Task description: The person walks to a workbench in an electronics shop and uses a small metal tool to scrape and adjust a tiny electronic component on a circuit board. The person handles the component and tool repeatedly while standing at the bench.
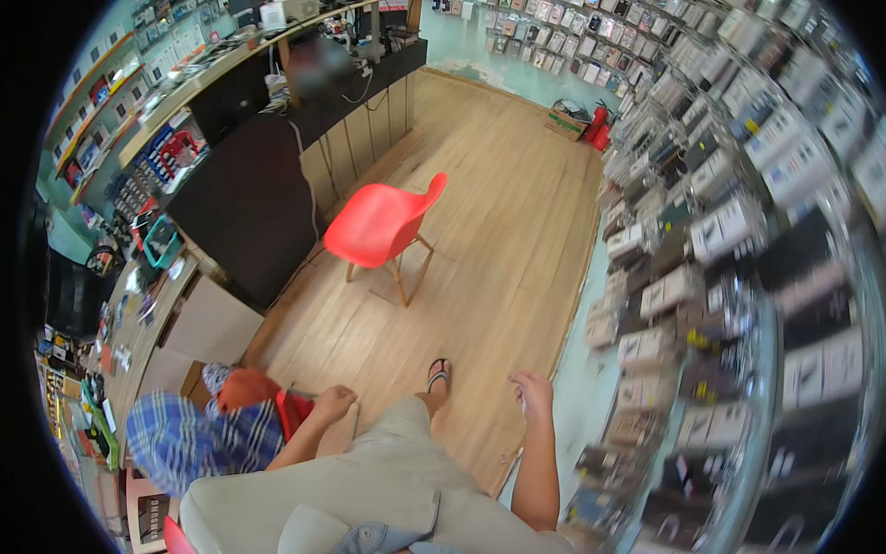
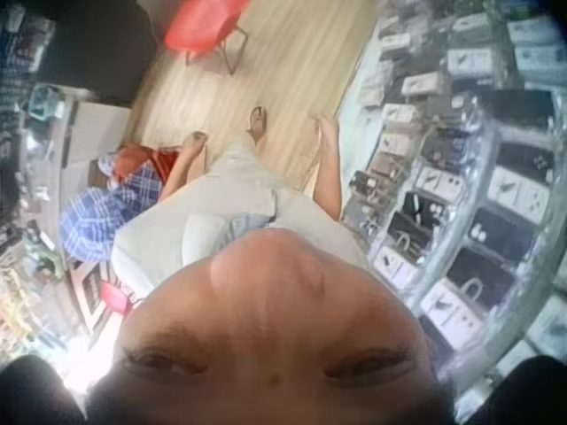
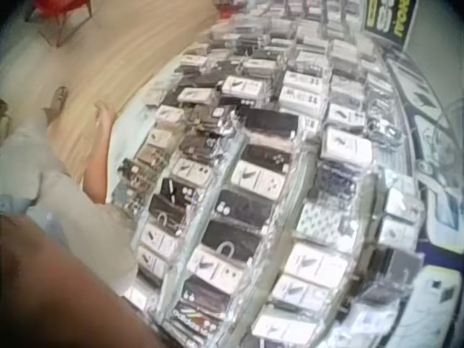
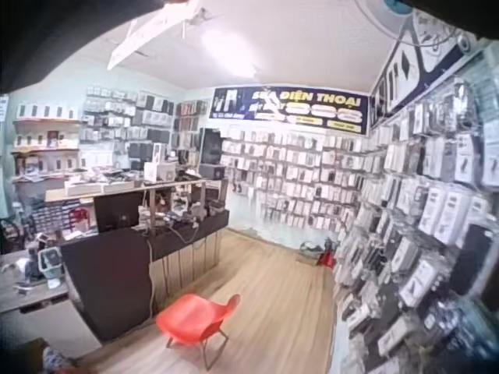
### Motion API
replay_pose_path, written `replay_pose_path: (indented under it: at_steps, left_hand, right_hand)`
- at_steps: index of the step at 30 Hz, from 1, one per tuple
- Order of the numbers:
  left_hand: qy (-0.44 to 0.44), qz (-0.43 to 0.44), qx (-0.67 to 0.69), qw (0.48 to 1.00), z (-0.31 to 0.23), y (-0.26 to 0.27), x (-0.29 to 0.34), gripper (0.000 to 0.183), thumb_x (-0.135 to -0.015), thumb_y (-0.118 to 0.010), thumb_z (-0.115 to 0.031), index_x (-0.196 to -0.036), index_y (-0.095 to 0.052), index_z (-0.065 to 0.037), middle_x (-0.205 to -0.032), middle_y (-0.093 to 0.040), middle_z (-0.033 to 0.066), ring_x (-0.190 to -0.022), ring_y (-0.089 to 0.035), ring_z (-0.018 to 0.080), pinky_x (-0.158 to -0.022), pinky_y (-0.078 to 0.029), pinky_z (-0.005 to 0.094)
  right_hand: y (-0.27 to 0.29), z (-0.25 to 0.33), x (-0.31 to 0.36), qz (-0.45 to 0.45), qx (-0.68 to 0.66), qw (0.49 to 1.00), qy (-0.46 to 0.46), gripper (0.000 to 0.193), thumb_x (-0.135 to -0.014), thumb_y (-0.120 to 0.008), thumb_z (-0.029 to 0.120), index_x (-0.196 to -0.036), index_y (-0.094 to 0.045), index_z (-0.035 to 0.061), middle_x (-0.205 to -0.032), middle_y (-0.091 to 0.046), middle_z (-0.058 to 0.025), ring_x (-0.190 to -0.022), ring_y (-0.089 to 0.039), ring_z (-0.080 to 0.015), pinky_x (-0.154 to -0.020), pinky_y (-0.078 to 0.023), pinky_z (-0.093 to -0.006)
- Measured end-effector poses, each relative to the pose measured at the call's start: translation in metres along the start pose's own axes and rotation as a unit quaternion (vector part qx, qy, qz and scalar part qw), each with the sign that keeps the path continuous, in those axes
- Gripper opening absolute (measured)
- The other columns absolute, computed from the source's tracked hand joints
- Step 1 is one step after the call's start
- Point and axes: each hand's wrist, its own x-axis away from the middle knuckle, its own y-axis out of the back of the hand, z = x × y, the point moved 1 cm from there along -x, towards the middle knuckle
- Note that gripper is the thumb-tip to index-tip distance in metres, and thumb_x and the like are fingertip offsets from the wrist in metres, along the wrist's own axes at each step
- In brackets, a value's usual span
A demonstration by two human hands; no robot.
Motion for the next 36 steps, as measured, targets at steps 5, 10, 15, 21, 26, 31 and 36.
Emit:
replay_pose_path:
  at_steps: [5,10,15,21,26,31,36]
  left_hand:
    - [-0.19,0.066,0.009,0.979,-0.282,-0.026,-0.247,0.039,-0.103,-0.069,-0.037,-0.12,-0.077,-0.003,-0.114,-0.078,0.023,-0.104,-0.076,0.0405,-0.091,-0.06,0.0477]
    - [-0.455,0.141,0.008,0.879,-0.586,-0.038,-0.405,0.037,-0.105,-0.067,-0.036,-0.12,-0.076,-0.004,-0.121,-0.076,0.0192,-0.113,-0.071,0.0417,-0.098,-0.056,0.0507]
    - [-0.434,0.231,-0.091,0.866,-0.707,-0.064,-0.57,0.036,-0.102,-0.069,-0.037,-0.115,-0.077,-0.004,-0.112,-0.077,0.0199,-0.105,-0.072,0.0411,-0.092,-0.057,0.0511]
    - [-0.274,0.214,-0.069,0.935,-0.787,-0.005,-0.742,0.038,-0.1,-0.073,-0.041,-0.108,-0.077,-0.004,-0.096,-0.08,0.0178,-0.091,-0.076,0.0388,-0.083,-0.059,0.0503]
    - [-0.242,0.089,-0.003,0.966,-0.861,0.066,-0.919,0.034,-0.098,-0.076,-0.038,-0.106,-0.078,-0.005,-0.09,-0.081,0.0137,-0.086,-0.077,0.0363,-0.078,-0.06,0.0473]
    - [-0.268,0.008,0.024,0.963,-0.92,0.096,-1.13,0.029,-0.096,-0.077,-0.034,-0.103,-0.077,-0.005,-0.092,-0.08,0.0157,-0.086,-0.077,0.0381,-0.077,-0.06,0.0489]
    - [-0.287,0.017,0.028,0.957,-1.04,0.181,-1.288,0.022,-0.095,-0.075,-0.028,-0.096,-0.076,-0.006,-0.088,-0.077,0.0191,-0.087,-0.074,0.0425,-0.076,-0.057,0.0528]
  right_hand:
    - [0.005,0.096,-0.148,0.01,-0.054,0.994,-0.095,0.016,-0.091,-0.077,0.009,-0.101,-0.076,-0.004,-0.085,-0.075,-0.0101,-0.059,-0.056,-0.0144,-0.049,-0.042,-0.0298]
    - [0.019,0.22,-0.279,-0.043,-0.069,0.988,-0.127,0.018,-0.09,-0.077,0.008,-0.103,-0.077,-0.0052,-0.091,-0.077,-0.0141,-0.061,-0.056,-0.016,-0.049,-0.041,-0.03]
    - [-0.03,0.339,-0.484,0.015,-0.116,0.983,-0.142,0.021,-0.093,-0.078,0.008,-0.108,-0.076,-0.0046,-0.094,-0.076,-0.0118,-0.062,-0.056,-0.0132,-0.051,-0.041,-0.0273]
    - [-0.131,0.569,-0.709,0.217,-0.028,0.966,-0.139,0.019,-0.097,-0.076,0.011,-0.11,-0.076,-0.0027,-0.093,-0.074,-0.0056,-0.062,-0.055,-0.0096,-0.052,-0.041,-0.0257]
    - [-0.238,0.744,-0.878,0.329,0.105,0.933,-0.1,0.017,-0.098,-0.076,0.012,-0.11,-0.075,-0.0007,-0.087,-0.071,-0.0023,-0.063,-0.057,-0.0081,-0.052,-0.041,-0.0248]
    - [-0.34,0.864,-1.063,0.31,0.107,0.942,-0.069,0.017,-0.099,-0.076,0.012,-0.111,-0.075,-0.0002,-0.087,-0.072,-0.0021,-0.061,-0.057,-0.0082,-0.052,-0.041,-0.0241]
    - [-0.386,0.991,-1.177,0.234,0.033,0.97,-0.064,0.018,-0.1,-0.076,0.012,-0.112,-0.074,-0.0009,-0.089,-0.073,-0.0035,-0.059,-0.056,-0.0092,-0.049,-0.041,-0.0243]
